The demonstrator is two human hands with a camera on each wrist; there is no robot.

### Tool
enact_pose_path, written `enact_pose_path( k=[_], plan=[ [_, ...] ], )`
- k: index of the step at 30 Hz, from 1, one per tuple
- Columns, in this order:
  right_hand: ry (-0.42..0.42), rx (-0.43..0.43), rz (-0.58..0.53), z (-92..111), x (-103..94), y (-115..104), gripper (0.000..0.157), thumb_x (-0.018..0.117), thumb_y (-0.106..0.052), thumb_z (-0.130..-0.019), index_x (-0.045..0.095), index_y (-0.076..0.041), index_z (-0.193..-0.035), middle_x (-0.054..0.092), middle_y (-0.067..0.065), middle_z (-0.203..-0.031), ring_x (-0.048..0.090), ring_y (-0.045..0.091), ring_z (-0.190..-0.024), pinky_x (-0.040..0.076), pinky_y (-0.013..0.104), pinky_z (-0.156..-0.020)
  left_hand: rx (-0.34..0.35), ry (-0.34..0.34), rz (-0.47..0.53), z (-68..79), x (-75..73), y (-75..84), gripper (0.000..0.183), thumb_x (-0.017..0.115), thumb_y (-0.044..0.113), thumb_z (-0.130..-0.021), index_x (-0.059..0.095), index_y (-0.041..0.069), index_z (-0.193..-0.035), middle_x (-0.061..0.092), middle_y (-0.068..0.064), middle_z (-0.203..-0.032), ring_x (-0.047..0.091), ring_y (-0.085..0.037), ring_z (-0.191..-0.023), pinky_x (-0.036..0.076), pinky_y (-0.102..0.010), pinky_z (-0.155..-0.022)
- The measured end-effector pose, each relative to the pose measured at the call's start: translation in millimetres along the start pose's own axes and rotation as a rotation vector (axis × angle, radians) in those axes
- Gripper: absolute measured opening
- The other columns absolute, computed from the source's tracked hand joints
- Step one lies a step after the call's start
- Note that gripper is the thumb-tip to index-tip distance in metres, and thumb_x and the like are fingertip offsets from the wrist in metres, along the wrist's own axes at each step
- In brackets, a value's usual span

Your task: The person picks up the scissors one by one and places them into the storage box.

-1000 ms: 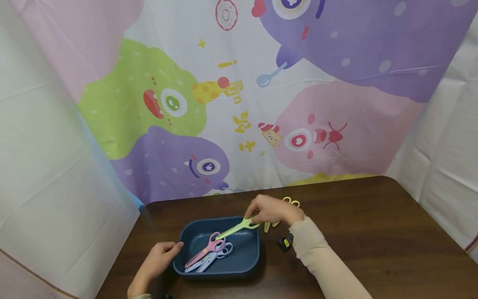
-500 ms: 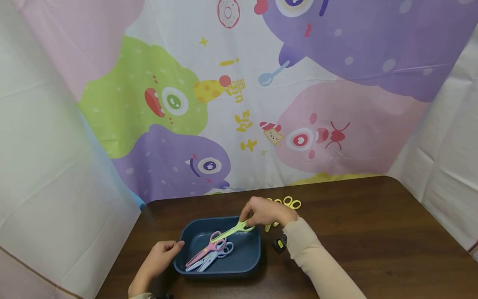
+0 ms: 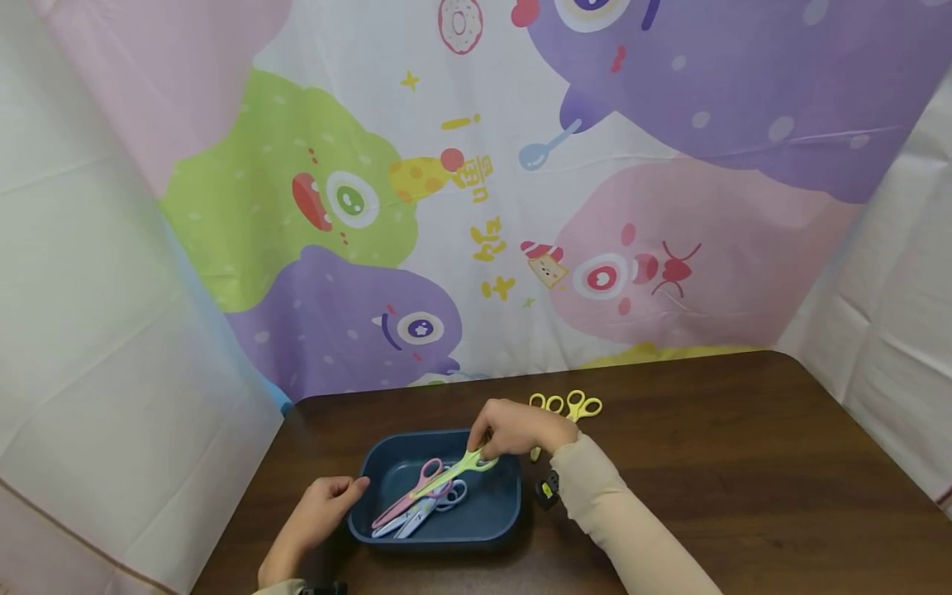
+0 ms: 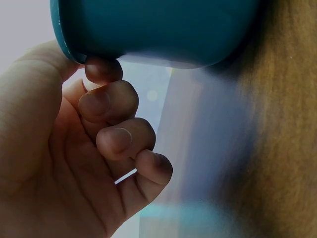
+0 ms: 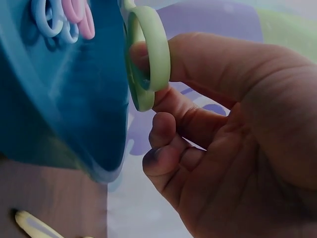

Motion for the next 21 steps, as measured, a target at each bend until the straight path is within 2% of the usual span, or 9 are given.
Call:
enact_pose_path(
  k=[21],
  plan=[
    [-0.049,-0.007,0.002,-13,8.2,-13,0.016,0.076,-0.004,-0.088,0.082,-0.012,-0.101,0.076,-0.003,-0.101,0.060,0.005,-0.081,0.053,0.023,-0.076,0.000,-0.006,0.014,-0.5,1.1,-0.3,0.048,0.065,0.037,-0.101,0.053,0.010,-0.064,0.039,0.005,-0.058,0.038,-0.009,-0.055,0.029,-0.024,-0.054]
  ],
)
Point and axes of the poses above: each hand's wrist, its own z-axis away from the middle knuckle, its own x-axis out of the palm, y = z × x, the point moved 8 cm from there along -z, towards the middle knuckle
